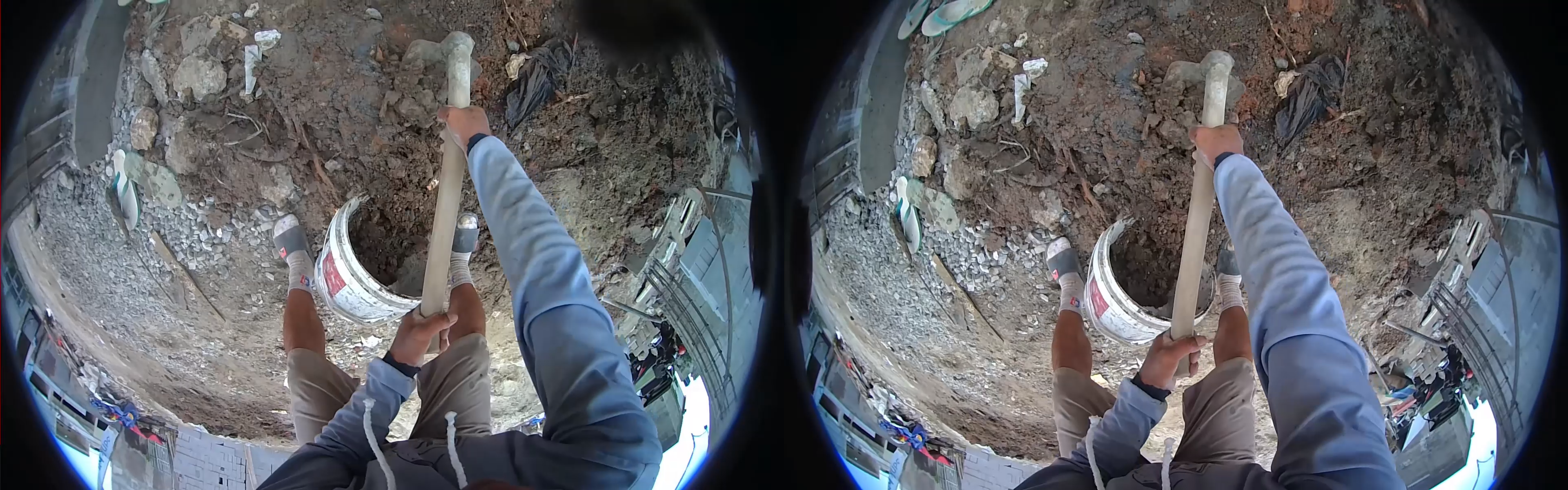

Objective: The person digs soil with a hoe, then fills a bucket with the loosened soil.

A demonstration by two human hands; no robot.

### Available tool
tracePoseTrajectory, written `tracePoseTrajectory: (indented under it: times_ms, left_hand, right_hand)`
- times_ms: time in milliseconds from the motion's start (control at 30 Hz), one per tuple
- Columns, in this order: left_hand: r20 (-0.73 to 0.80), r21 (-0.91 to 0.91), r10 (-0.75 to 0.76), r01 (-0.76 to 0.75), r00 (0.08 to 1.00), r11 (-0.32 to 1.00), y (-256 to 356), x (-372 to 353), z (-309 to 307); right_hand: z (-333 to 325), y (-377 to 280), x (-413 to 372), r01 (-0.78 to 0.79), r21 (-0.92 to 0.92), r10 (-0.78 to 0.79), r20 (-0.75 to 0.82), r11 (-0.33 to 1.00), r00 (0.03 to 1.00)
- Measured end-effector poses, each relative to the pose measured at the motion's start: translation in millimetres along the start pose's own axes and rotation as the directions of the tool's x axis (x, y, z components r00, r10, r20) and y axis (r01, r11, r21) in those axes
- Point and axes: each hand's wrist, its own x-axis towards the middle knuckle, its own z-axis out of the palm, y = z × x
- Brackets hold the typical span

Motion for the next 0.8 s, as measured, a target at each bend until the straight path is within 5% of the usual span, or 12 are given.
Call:
tracePoseTrajectory:
  times_ms: [67, 133, 167, 233, 333, 467, 533, 567, 600, 667, 767, 800]
  left_hand:
    - [-0.03, 0.027, -0.079, 0.08, 0.996, 0.996, -10.0, -22.0, -5.9]
    - [-0.082, 0.097, -0.07, 0.078, 0.994, 0.992, -18.5, -33.2, -14.0]
    - [-0.09, 0.162, -0.073, 0.087, 0.993, 0.983, -19.8, -40.2, -16.8]
    - [-0.101, 0.187, -0.083, 0.101, 0.991, 0.977, -27.7, -54.9, -19.6]
    - [-0.08, 0.19, -0.079, 0.093, 0.994, 0.977, -30.3, -86.2, -34.1]
    - [-0.157, 0.275, -0.194, 0.232, 0.968, 0.933, -38.0, -165.1, -84.5]
    - [-0.274, 0.414, -0.253, 0.351, 0.928, 0.84, -17.3, -225.0, -94.3]
    - [-0.292, 0.511, -0.223, 0.349, 0.93, 0.786, -13.6, -246.2, -111.9]
    - [-0.316, 0.591, -0.209, 0.364, 0.925, 0.72, -15.0, -271.6, -130.6]
    - [-0.39, 0.441, -0.396, 0.546, 0.831, 0.712, -14.5, -297.8, -170.0]
    - [-0.261, 0.417, -0.38, 0.458, 0.888, 0.785, -29.5, -284.4, -167.5]
    - [-0.281, 0.43, -0.334, 0.43, 0.9, 0.794, -17.6, -267.5, -145.5]
  right_hand:
    - [11.2, 37.5, -10.7, -0.009, -0.12, 0.008, -0.008, 0.993, 1.0]
    - [32.2, 128.3, 44.3, 0.27, -0.116, -0.257, 0.118, 0.956, 0.959]
    - [31.8, 116.5, 22.6, 0.271, -0.113, -0.256, 0.129, 0.956, 0.958]
    - [8.5, 84.8, -45.4, -0.271, 0.34, 0.252, 0.1, 0.901, 0.963]
    - [25.3, 107.6, -65.8, -0.229, 0.323, 0.216, 0.076, 0.918, 0.973]
    - [37.4, 110.1, -181.0, -0.346, 0.556, 0.323, 0.143, 0.756, 0.936]
    - [56.4, 127.7, -240.8, -0.42, 0.6, 0.426, 0.143, 0.681, 0.893]
    - [88.6, 190.0, -248.8, -0.348, 0.609, 0.358, 0.11, 0.713, 0.927]
    - [99.1, 180.0, -290.3, -0.413, 0.696, 0.424, 0.17, 0.587, 0.889]
    - [120.8, 200.9, -323.6, -0.412, 0.521, 0.369, 0.19, 0.747, 0.91]
    - [112.4, 175.4, -305.4, -0.318, 0.555, 0.303, 0.123, 0.769, 0.945]
    - [91.1, 147.6, -292.1, -0.397, 0.681, 0.349, 0.216, 0.616, 0.912]
